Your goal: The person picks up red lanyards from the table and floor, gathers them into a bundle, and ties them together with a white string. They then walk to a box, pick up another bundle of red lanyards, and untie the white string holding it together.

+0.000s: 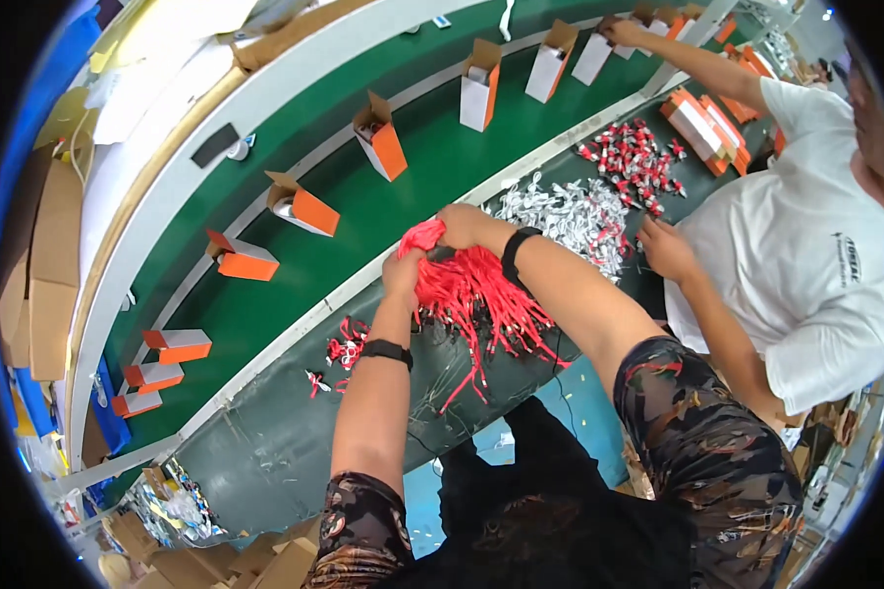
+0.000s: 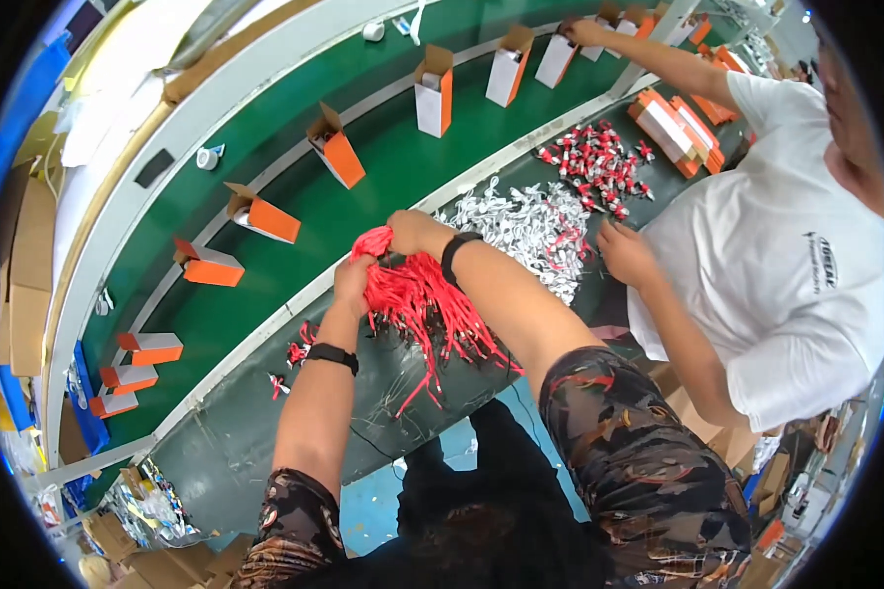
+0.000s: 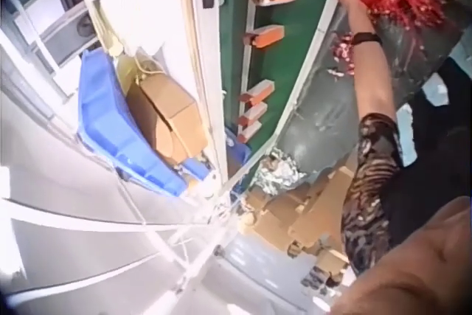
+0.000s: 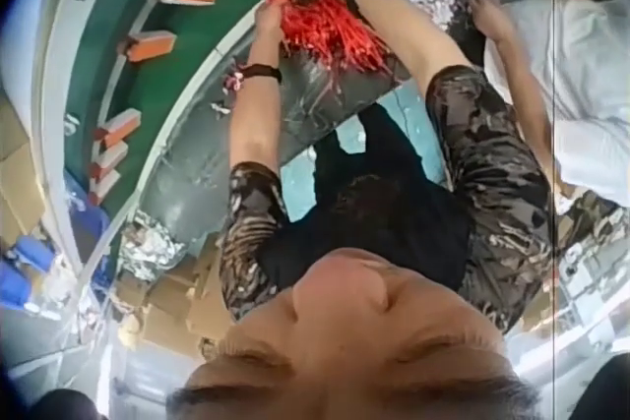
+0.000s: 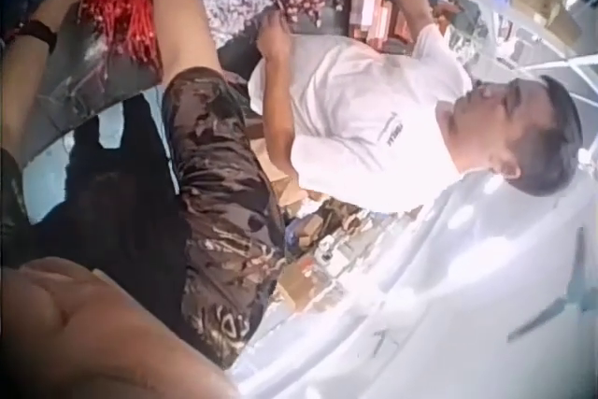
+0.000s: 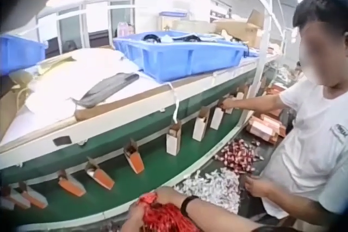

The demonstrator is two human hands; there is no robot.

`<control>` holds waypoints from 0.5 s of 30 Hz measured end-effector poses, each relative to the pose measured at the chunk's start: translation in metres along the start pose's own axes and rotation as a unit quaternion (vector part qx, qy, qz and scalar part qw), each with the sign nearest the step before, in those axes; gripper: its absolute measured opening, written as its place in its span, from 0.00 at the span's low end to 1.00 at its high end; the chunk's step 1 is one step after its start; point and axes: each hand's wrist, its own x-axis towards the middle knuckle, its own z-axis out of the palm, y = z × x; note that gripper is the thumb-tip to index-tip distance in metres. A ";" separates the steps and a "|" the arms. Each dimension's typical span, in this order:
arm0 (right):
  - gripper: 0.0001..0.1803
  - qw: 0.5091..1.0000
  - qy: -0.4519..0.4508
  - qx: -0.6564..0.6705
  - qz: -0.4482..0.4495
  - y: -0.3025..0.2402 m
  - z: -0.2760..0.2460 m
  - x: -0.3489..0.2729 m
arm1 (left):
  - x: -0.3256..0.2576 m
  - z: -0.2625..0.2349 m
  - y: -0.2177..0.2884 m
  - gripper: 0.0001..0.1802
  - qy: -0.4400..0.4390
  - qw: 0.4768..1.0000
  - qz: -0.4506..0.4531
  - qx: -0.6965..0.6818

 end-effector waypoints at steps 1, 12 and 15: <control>0.18 1.000 -0.002 0.004 -0.002 -0.001 0.001 0.004 | 0.010 -0.005 0.000 0.16 0.009 0.999 -0.003 0.045; 0.06 0.979 0.053 0.172 -0.091 -0.083 -0.092 -0.170 | -0.060 -0.043 0.010 0.54 -0.295 0.874 0.332 0.199; 0.09 0.981 0.023 0.128 -0.142 -0.105 -0.119 -0.237 | -0.079 -0.017 0.039 0.63 -0.316 0.840 0.371 0.238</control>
